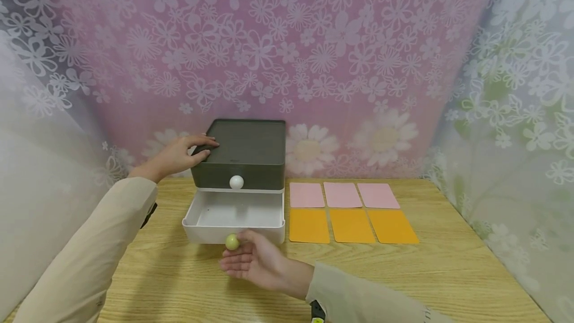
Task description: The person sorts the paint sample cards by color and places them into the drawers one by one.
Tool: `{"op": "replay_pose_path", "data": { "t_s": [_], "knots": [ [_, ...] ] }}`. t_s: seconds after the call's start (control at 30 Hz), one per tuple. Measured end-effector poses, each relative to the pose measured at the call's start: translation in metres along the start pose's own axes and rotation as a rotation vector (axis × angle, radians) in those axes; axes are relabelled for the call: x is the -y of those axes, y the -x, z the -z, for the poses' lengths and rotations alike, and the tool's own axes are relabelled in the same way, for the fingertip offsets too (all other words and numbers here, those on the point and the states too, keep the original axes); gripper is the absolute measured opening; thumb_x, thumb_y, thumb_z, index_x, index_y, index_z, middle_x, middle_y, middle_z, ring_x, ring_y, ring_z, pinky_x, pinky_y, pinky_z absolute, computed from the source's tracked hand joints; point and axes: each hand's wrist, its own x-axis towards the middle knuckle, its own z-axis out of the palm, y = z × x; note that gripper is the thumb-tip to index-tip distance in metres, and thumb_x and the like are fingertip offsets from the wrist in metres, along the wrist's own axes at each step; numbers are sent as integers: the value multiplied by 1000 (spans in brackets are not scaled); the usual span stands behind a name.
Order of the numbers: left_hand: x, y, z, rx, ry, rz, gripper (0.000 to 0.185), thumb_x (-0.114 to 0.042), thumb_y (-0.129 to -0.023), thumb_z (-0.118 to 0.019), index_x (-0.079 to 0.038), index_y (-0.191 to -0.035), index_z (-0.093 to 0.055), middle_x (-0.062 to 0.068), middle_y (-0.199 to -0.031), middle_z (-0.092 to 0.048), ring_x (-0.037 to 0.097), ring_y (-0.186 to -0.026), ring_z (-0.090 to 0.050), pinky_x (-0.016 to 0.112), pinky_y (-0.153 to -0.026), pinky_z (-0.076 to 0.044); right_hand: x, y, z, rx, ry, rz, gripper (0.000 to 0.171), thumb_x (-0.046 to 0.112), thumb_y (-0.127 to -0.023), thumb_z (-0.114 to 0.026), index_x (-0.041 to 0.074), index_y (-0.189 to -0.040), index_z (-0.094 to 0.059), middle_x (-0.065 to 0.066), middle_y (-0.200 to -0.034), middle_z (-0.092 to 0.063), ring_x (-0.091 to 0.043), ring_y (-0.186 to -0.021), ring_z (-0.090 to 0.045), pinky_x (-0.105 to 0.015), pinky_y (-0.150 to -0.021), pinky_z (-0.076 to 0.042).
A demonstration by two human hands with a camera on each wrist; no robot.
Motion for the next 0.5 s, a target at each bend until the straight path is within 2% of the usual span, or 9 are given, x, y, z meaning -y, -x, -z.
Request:
{"op": "replay_pose_path", "data": {
  "t_s": [0.13, 0.27, 0.4, 0.5],
  "knots": [
    [0, 1, 0, 5, -7, 9, 36, -26, -95, -47, -15, -128, -54, 12, -142, -40, 36, -135, -27, 59, -102, -28, 1, 11, 17, 3, 29, -32, 56, 30, -91, -44, -18, -120, -42, -23, -108, -56, -27, -97, -57, -44, -102, -38],
    [1, 1, 0, 0, -9, 3, 35, -24, -95, -47, -14, -128, -54, 13, -141, -41, 36, -136, -27, 59, -103, -27, 1, 24, 43, -50, 76, -56, 53, 27, -92, -41, -20, -117, -42, -30, -114, -52, -30, -101, -56, -46, -102, -38],
    [1, 0, 0, -2, -9, 0, 35, -24, -95, -47, -15, -128, -54, 12, -141, -42, 35, -136, -27, 59, -103, -27, 8, 35, 72, -126, 161, -27, 48, 24, -93, -41, -19, -116, -43, -25, -109, -56, -28, -95, -60, -43, -96, -44],
    [1, 0, 0, -3, -8, 1, 35, -25, -95, -47, -15, -128, -54, 12, -142, -41, 35, -136, -26, 59, -103, -27, 21, 39, 92, -191, 293, 43, 45, 22, -93, -41, -17, -114, -45, -16, -99, -61, -22, -87, -63, -37, -89, -49]
  ]
}}
